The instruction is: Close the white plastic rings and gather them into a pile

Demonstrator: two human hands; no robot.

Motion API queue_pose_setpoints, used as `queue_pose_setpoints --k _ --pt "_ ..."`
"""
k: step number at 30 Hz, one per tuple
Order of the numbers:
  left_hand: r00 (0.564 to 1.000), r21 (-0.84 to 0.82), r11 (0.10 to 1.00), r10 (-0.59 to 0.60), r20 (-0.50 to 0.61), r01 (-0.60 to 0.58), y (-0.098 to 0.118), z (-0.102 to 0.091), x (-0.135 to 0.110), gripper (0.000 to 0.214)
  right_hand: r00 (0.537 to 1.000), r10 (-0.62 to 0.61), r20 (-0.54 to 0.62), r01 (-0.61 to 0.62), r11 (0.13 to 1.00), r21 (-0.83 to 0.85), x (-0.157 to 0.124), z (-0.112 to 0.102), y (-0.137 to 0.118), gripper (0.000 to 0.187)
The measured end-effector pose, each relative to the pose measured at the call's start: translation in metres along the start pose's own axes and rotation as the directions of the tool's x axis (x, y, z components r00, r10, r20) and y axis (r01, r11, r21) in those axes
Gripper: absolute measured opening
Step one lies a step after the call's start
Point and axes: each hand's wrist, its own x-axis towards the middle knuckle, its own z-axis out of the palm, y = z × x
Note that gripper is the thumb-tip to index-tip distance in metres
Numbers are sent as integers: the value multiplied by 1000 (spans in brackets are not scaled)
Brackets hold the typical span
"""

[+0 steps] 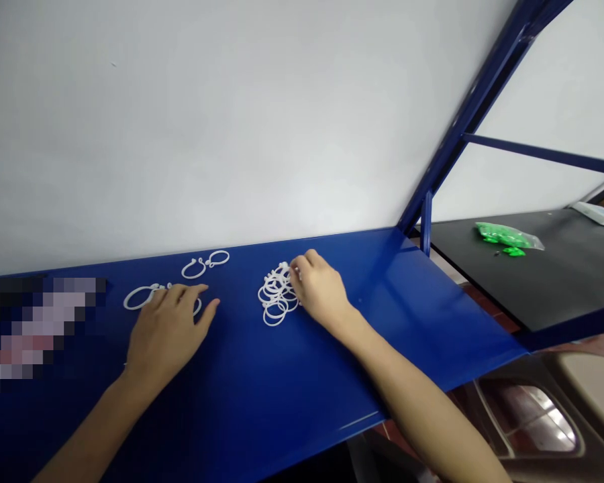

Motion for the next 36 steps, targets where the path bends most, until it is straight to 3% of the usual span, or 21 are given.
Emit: queue_pose_setpoints --k 2,6,10,14,19,22,26,29,32,36 --pt "995 131 991 -44 89 32 -9 3 0 38 992 104 73 -97 991 -93 5 -7 10 9" --pt "985 126 992 -14 170 -8 -17 9 -2 34 964 161 212 -144 985 -96 8 -15 16 7" --pt "996 44 999 7 87 -11 -14 10 -2 34 911 194 363 -162 980 -117 7 -17 12 7" --pt "999 -87 996 22 -36 -25 -10 11 0 29 884 219 413 -178 975 -136 6 -16 11 8" --pt "977 -335 930 86 -194 -149 -1 10 1 19 942 166 292 -150 986 -75 5 -13 8 8" --pt "961 -412 884 121 -251 -219 9 8 -3 7 981 67 180 -89 989 117 0 -6 -3 7" --pt "914 -453 820 194 -356 -350 24 7 -11 10 976 -78 206 -34 871 490 -13 10 -28 14" --pt "883 -451 790 229 -410 -415 32 8 -14 13 972 -108 208 -51 770 636 -21 23 -41 11" --pt "873 -466 772 228 -432 -432 36 6 -14 16 988 -85 132 -28 731 682 -24 29 -45 9" --pt "899 -506 799 95 -427 -324 37 0 -11 21 994 -104 32 64 794 604 -22 25 -40 10"
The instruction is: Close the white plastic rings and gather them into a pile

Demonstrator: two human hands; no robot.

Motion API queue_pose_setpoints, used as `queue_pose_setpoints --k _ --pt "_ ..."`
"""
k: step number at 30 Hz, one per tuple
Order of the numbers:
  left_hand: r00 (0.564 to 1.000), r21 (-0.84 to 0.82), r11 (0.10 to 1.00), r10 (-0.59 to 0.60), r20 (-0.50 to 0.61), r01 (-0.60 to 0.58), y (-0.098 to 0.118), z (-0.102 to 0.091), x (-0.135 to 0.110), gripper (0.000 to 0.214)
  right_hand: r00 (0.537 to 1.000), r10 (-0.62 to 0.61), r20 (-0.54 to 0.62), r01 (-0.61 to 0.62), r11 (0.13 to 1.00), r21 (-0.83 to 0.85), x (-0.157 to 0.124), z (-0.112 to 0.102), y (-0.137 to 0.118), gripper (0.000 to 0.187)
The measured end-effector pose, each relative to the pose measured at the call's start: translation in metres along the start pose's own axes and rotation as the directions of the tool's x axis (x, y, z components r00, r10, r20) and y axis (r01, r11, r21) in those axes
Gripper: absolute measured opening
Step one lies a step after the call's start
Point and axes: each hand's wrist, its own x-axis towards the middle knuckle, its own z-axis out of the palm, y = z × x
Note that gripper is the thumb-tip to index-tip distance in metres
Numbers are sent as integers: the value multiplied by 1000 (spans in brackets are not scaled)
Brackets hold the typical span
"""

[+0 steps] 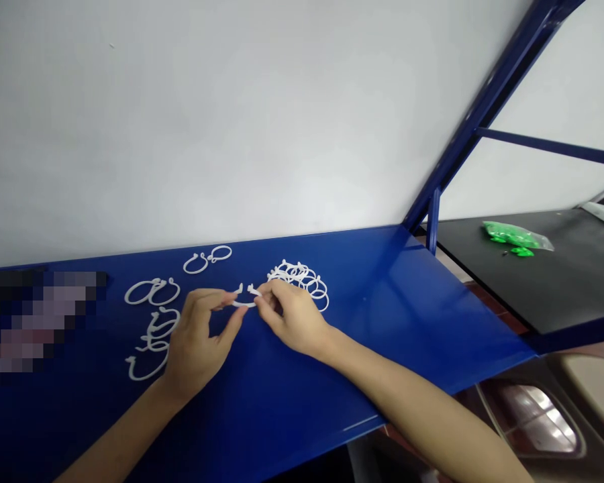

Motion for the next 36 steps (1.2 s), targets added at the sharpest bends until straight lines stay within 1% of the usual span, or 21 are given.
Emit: queue_pose_setpoints --k 2,5,8,11,14,16,17,19,20,22,25,28,29,31,33,34,35,36 --pt "996 7 996 -84 31 84 -1 -2 2 20 998 -57 26 59 996 -73 1 -4 1 12" --pt "976 -60 983 -167 138 176 -5 -3 3 17 991 -120 66 126 986 -107 0 -6 3 16" --pt "929 -150 927 -312 198 344 -6 -4 4 19 986 -146 79 152 985 -85 -2 -4 4 16" --pt "872 -287 828 -423 248 483 -3 -4 5 23 982 -177 65 179 983 -32 -3 -1 4 16" --pt "837 -419 725 -471 278 547 2 -2 5 24 986 -167 24 167 986 17 -3 0 2 15" --pt "830 -462 691 -486 273 556 3 0 3 23 988 -157 4 157 987 27 -3 -1 2 16" --pt "830 -466 689 -490 266 555 4 0 2 21 987 -158 4 158 987 28 -3 -2 1 17" --pt "836 -433 716 -489 248 547 4 0 1 17 985 -173 20 173 985 24 -4 -2 1 17" --pt "846 -403 744 -478 235 532 4 0 1 16 983 -179 33 178 984 19 -4 -2 0 17" --pt "884 -335 819 -426 191 467 5 -3 2 13 981 -186 45 186 982 0 -6 -1 0 15" --pt "942 -225 915 -319 108 335 9 -6 3 11 979 -198 48 200 979 -39 -8 0 -1 15" --pt "967 -155 954 -249 57 255 12 -5 5 14 979 -201 46 204 976 -74 -8 2 -2 17" --pt "970 -142 960 -234 62 241 11 -4 6 15 978 -203 44 206 975 -84 -8 2 -1 18" --pt "971 -108 969 -211 117 223 3 -7 11 16 978 -208 32 210 972 -106 -6 2 3 18" --pt "959 -13 974 -221 179 227 -13 -17 17 23 978 -208 2 206 967 -147 -3 0 9 17" --pt "948 80 960 -278 156 268 -23 -25 21 33 980 -196 -20 190 966 -173 -1 -2 12 17" --pt "927 215 918 -361 106 333 -36 -34 23 44 983 -174 -50 161 966 -202 1 -4 16 17" --pt "897 364 844 -439 45 395 -49 -45 24 54 986 -146 -80 125 965 -229 4 -8 20 17"
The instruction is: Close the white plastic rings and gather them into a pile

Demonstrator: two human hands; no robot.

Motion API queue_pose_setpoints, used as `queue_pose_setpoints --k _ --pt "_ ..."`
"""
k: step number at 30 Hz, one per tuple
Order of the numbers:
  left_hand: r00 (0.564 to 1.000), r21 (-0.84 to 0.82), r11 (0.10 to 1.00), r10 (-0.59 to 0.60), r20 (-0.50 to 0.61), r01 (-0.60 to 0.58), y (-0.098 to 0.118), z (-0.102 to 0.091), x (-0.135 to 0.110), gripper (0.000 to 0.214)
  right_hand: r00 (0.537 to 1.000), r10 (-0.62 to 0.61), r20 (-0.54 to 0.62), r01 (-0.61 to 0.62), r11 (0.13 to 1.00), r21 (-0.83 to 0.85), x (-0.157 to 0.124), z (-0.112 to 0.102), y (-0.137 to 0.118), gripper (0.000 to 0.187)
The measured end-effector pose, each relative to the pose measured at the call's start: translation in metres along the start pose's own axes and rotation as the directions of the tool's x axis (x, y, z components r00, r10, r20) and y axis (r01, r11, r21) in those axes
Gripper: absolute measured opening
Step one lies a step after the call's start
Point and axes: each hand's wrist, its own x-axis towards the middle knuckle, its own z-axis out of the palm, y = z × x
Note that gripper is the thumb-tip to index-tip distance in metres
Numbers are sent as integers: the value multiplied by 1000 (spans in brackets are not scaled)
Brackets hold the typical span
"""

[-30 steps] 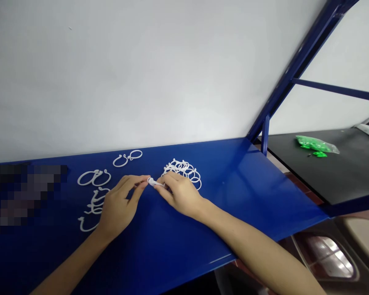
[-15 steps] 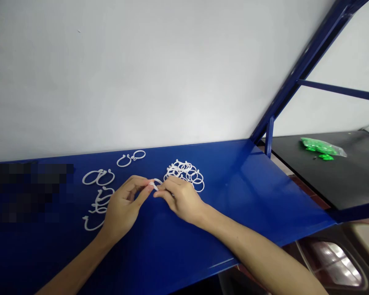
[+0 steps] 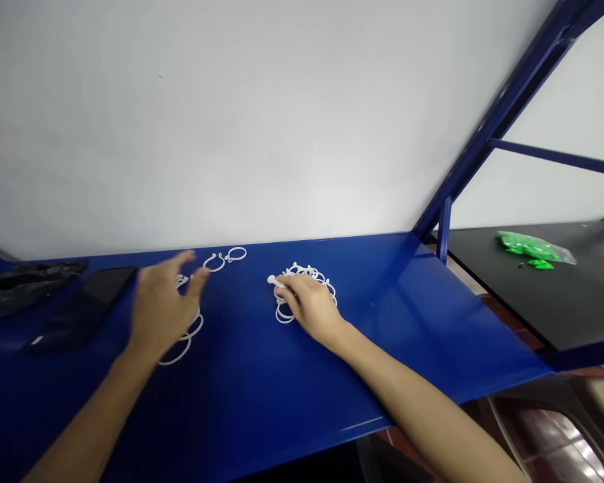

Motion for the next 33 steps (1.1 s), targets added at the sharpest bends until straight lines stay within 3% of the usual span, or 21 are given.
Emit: queue_pose_setpoints --k 2,5,8,11,14,16,19,26,33 --pt "972 200 952 -222 -72 232 -32 -11 9 74 997 68 -37 -70 996 -56 4 -5 10 16" --pt "909 268 870 -406 -90 415 -75 -18 11 85 993 100 -67 -109 983 -151 11 -16 22 14" --pt "884 318 836 -467 -19 448 -91 -17 10 90 991 124 -51 -133 959 -251 17 -28 33 16" --pt "915 330 862 -403 -9 383 -82 -13 14 79 980 191 60 -166 941 -294 21 -39 43 13" --pt "958 253 951 -225 177 177 -64 -5 16 53 954 203 219 -149 959 -239 24 -48 49 8" --pt "942 214 975 -118 314 51 -58 2 14 41 935 184 304 -128 972 -195 24 -52 51 7" --pt "915 247 969 -80 396 -22 -58 9 9 33 911 181 371 -115 975 -191 24 -51 50 7" --pt "858 212 977 -106 503 -4 -62 -3 13 45 951 152 269 -74 957 -280 22 -41 40 15" --pt "845 238 968 -57 532 -84 -56 -1 8 26 979 36 202 11 974 -225 17 -31 21 18"
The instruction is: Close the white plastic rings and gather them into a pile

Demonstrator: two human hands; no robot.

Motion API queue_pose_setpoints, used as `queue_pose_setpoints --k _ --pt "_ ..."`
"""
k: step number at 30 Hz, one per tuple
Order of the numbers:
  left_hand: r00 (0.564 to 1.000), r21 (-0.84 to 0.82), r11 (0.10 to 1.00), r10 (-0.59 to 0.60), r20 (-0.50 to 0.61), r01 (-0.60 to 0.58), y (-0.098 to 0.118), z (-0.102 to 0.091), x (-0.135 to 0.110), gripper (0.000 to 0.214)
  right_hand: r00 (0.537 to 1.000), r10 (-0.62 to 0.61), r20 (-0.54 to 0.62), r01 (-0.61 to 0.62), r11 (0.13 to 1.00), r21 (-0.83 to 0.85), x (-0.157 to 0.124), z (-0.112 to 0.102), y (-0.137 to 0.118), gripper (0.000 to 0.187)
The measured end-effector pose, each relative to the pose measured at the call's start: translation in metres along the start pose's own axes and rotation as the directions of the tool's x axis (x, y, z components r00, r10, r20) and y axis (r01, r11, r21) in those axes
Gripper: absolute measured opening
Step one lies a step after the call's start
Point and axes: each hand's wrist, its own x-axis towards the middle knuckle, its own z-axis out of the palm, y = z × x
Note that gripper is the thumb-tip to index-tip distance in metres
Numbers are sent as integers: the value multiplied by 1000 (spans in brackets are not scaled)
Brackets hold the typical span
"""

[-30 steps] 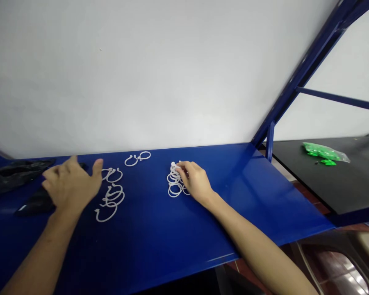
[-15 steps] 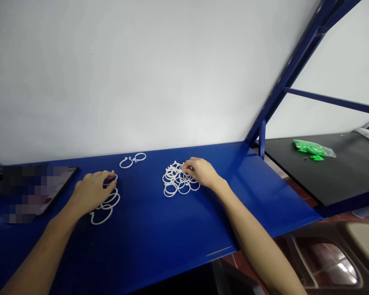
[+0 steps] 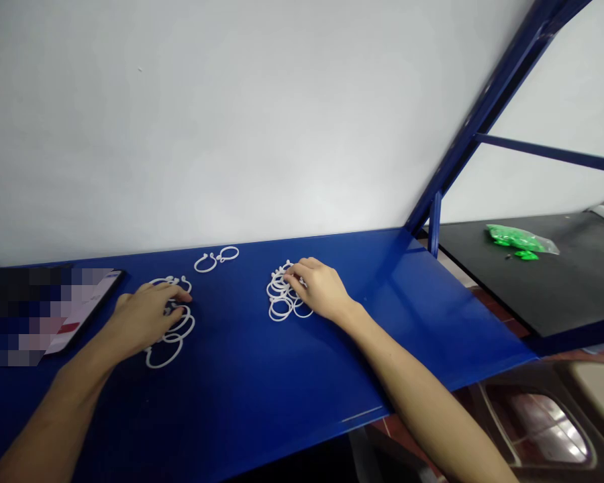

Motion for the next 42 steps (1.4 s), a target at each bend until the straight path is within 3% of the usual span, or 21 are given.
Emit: queue_pose_setpoints --k 5,11,16,19,22,26,28,31,36,42 --pt "995 -28 999 36 -97 -39 12 -2 -1 22 994 -108 -23 109 991 74 -5 11 -15 18" --pt "922 -333 909 120 -367 -251 40 -12 -9 21 974 -225 -2 223 963 152 -10 19 -36 23" --pt "875 -435 790 251 -413 -432 80 1 -24 14 985 -166 56 142 944 298 -15 20 -50 28" --pt "854 -466 734 307 -420 -494 97 11 -31 12 993 -83 79 40 898 437 -19 22 -53 21" --pt "884 -545 709 262 -387 -449 103 16 -34 12 998 -47 42 18 856 516 -21 24 -55 11" --pt "963 -727 633 143 -228 -266 98 13 -33 39 994 -44 -99 88 860 503 -19 23 -57 17" --pt "976 -774 600 189 -108 -202 96 10 -33 41 983 -33 -178 119 861 494 -18 22 -57 19" --pt "961 -767 619 277 9 -171 97 7 -33 41 973 -24 -229 137 862 488 -17 23 -56 20" --pt "962 -742 638 270 -33 -205 102 11 -32 50 989 -61 -133 124 833 539 -18 25 -52 10" --pt "956 -733 645 291 -26 -217 101 16 -35 49 989 -145 -6 130 869 477 -22 25 -54 19"
